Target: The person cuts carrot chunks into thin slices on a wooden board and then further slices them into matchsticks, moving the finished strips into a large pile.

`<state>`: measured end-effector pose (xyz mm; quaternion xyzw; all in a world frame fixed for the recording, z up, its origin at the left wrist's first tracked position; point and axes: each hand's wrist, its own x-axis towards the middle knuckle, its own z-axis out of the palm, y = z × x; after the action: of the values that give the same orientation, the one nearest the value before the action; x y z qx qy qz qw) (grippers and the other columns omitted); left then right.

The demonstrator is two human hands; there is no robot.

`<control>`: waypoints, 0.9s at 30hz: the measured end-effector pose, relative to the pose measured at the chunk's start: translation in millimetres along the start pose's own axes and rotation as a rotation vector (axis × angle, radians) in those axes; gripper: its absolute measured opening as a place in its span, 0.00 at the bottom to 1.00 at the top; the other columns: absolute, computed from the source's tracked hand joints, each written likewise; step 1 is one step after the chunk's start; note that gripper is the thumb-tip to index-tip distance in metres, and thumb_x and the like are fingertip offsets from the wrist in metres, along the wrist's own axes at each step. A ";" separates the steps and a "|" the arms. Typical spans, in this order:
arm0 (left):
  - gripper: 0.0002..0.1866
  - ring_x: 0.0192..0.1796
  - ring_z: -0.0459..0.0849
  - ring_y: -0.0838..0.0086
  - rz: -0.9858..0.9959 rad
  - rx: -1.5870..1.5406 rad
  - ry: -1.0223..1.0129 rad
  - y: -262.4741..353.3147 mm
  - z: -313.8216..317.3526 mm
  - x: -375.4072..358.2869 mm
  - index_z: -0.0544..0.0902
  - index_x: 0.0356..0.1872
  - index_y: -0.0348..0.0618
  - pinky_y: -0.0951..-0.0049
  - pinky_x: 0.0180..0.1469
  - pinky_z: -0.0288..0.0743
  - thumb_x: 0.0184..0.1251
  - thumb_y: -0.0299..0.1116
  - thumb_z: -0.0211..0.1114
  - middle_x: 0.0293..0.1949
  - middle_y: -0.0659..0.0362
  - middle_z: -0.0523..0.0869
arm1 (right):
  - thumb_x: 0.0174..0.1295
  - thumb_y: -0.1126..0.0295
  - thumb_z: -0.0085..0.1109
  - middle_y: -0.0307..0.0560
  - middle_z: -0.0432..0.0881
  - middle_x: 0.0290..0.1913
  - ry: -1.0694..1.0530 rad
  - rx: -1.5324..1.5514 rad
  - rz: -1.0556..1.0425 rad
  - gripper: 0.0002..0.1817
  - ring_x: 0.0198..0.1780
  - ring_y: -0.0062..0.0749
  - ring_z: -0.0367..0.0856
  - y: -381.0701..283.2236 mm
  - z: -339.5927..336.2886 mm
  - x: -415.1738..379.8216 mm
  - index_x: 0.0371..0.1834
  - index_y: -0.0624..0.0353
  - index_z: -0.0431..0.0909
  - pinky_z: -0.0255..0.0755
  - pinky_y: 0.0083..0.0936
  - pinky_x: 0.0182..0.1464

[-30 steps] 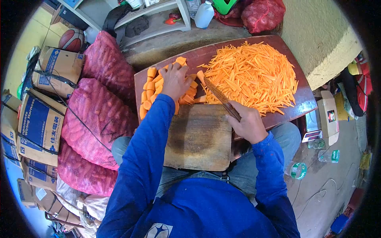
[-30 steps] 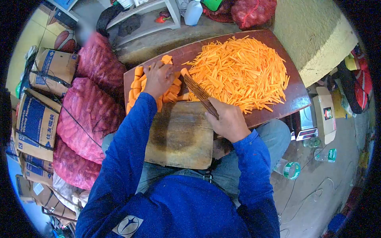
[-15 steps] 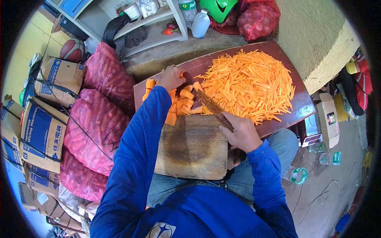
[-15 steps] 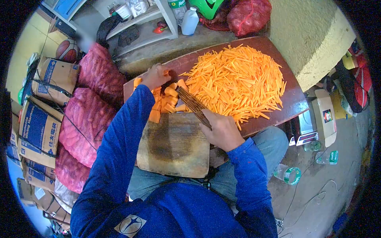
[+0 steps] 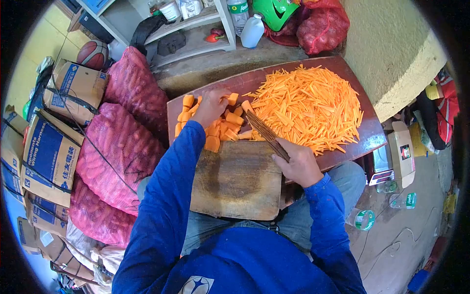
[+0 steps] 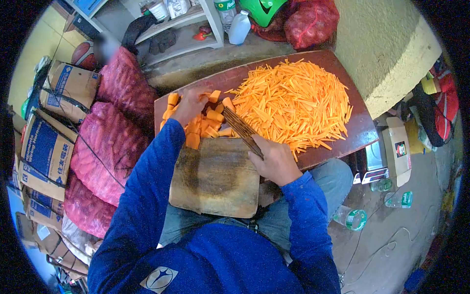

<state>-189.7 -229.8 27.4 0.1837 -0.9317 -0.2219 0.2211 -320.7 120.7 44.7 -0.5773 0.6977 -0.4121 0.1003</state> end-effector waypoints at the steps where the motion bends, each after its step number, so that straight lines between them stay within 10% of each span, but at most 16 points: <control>1: 0.14 0.44 0.93 0.48 0.062 -0.068 0.103 -0.9 -1.8 -2.5 0.91 0.54 0.37 0.53 0.51 0.82 0.69 0.23 0.69 0.43 0.44 0.94 | 0.65 0.64 0.73 0.65 0.91 0.43 0.002 -0.013 0.003 0.25 0.43 0.62 0.91 -0.3 0.2 -0.3 0.62 0.64 0.83 0.85 0.50 0.45; 10: 0.20 0.44 0.90 0.46 0.031 -0.060 0.297 61.4 -16.8 -74.2 0.82 0.65 0.35 0.52 0.48 0.82 0.73 0.21 0.67 0.44 0.42 0.91 | 0.64 0.66 0.75 0.66 0.90 0.43 -0.001 0.000 0.028 0.25 0.43 0.63 0.91 -2.5 -2.3 1.5 0.62 0.64 0.84 0.85 0.49 0.45; 14: 0.18 0.47 0.88 0.48 0.083 0.352 -0.087 116.7 -24.1 -150.7 0.85 0.60 0.38 0.53 0.51 0.83 0.71 0.26 0.72 0.45 0.46 0.89 | 0.64 0.66 0.75 0.65 0.91 0.43 -0.016 -0.019 0.022 0.25 0.43 0.62 0.91 -4.8 -1.6 -1.2 0.63 0.63 0.85 0.85 0.49 0.44; 18: 0.22 0.48 0.85 0.50 0.125 0.263 0.011 152.7 -5.3 -205.8 0.85 0.60 0.38 0.55 0.53 0.82 0.67 0.31 0.77 0.49 0.47 0.87 | 0.64 0.66 0.75 0.66 0.91 0.44 -0.054 -0.066 -0.005 0.24 0.44 0.62 0.91 -13.9 -2.1 -3.6 0.62 0.64 0.85 0.86 0.47 0.45; 27: 0.23 0.53 0.81 0.51 0.025 0.017 0.088 146.3 0.7 -231.9 0.85 0.57 0.42 0.53 0.56 0.78 0.62 0.33 0.81 0.54 0.50 0.83 | 0.74 0.68 0.70 0.60 0.91 0.42 -0.197 0.330 0.383 0.20 0.42 0.39 0.94 -61.0 -15.5 -18.8 0.65 0.65 0.84 0.84 0.31 0.49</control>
<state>-32.2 -5.4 22.5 0.1833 -0.9252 -0.2029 0.2630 -280.3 144.9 90.5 -0.4480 0.7046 -0.4355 0.3365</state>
